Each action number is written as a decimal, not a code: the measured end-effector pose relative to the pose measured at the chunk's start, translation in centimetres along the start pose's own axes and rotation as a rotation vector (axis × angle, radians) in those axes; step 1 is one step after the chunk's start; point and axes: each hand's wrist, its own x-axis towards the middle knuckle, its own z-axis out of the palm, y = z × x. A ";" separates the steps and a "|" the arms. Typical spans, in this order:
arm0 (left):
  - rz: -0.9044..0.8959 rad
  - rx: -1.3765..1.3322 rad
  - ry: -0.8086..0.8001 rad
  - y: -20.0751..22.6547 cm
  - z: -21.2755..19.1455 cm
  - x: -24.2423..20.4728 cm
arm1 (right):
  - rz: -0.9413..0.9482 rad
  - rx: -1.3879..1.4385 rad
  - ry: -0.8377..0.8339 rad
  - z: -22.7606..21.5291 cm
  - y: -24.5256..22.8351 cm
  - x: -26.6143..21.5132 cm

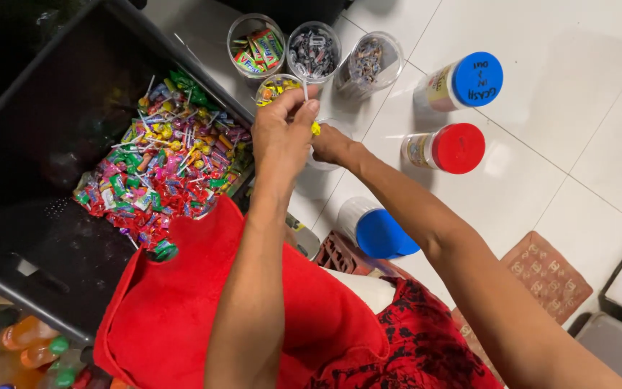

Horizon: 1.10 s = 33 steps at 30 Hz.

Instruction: The person sorts a large pile of assorted wrapped candies and lollipops from a black bin into several small clear plastic containers. They pick up candies by hand, separate them by type, and place them into the containers on the floor.

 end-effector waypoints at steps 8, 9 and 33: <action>0.085 0.142 -0.012 -0.1 0.6 0.1 | -0.259 0.239 0.036 0.0 1.5 1.4; 0.044 0.138 -0.034 0.0 0.7 0.1 | -0.272 0.302 0.018 0.1 1.5 1.3; 0.173 0.304 -0.097 0.0 0.7 -0.2 | -0.317 0.398 0.426 -15.2 -8.8 -13.3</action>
